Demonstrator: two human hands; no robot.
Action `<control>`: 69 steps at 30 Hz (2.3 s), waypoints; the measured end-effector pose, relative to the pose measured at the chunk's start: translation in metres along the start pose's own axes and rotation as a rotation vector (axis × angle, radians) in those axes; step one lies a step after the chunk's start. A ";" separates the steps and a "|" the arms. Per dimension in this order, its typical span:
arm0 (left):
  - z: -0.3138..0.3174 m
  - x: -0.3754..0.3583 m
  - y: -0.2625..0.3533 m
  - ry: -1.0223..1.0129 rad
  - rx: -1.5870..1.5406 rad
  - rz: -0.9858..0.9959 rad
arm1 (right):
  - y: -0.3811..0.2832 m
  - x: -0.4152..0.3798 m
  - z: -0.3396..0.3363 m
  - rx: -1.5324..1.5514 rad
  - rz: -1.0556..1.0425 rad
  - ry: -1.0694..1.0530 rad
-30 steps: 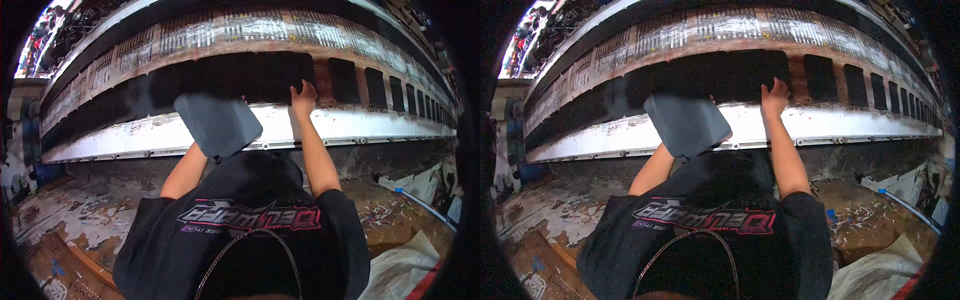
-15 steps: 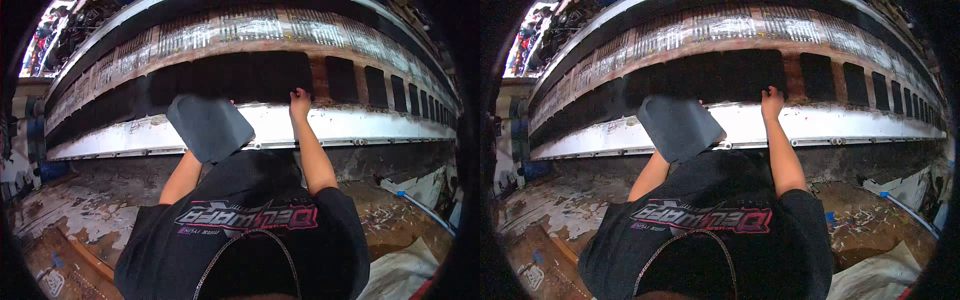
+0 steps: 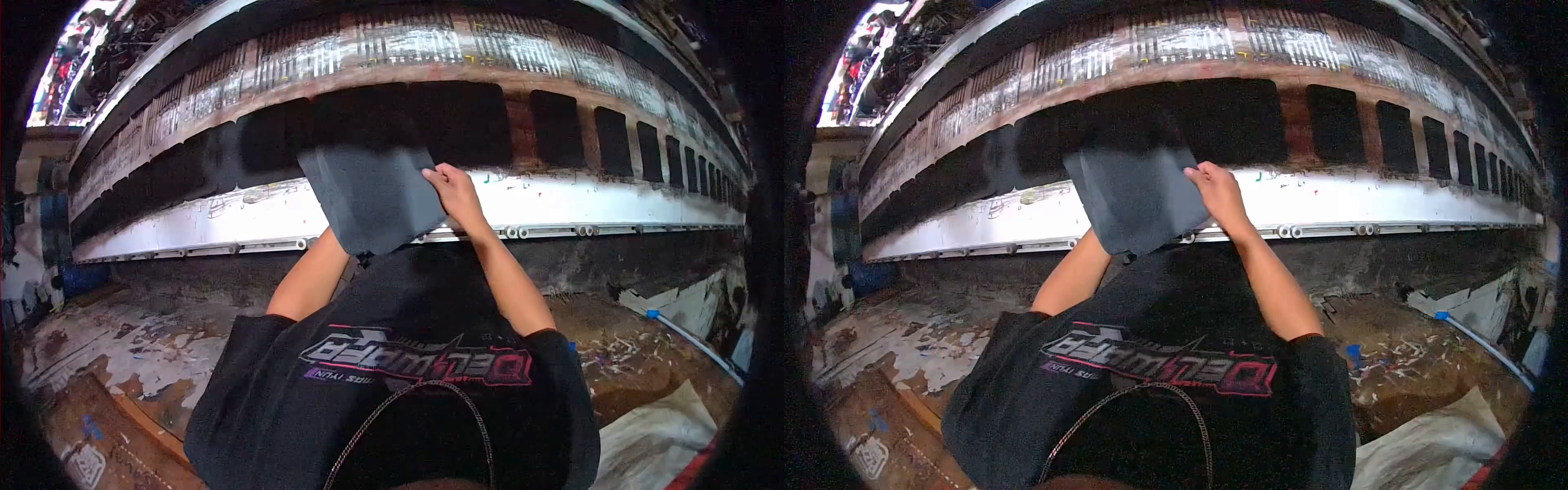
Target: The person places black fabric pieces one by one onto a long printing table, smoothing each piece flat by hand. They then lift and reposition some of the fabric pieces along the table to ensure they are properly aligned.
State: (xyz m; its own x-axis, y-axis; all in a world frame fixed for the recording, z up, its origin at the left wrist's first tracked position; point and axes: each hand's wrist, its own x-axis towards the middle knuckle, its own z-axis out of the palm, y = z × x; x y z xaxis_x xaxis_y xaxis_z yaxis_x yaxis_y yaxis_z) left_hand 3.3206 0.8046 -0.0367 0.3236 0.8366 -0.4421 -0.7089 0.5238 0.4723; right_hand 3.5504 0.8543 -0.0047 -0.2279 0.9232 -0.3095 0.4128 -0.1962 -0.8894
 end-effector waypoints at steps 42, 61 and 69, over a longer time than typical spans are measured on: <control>0.149 0.049 -0.123 0.094 0.171 0.241 | 0.226 0.146 -0.294 -0.194 0.075 0.341; 0.221 0.145 -0.160 -0.162 -0.090 -0.004 | 0.206 0.066 -0.368 -0.008 -0.154 0.455; 0.327 0.181 -0.208 0.046 -0.119 0.057 | 0.323 0.138 -0.536 -0.148 0.007 0.636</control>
State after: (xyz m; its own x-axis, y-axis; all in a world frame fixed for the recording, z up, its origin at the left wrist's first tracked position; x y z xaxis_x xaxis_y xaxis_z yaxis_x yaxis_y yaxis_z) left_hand 3.7316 0.8998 0.0342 0.2540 0.8546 -0.4529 -0.7954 0.4510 0.4049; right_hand 4.1245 1.0958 -0.1542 0.3231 0.9462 -0.0150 0.5396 -0.1973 -0.8185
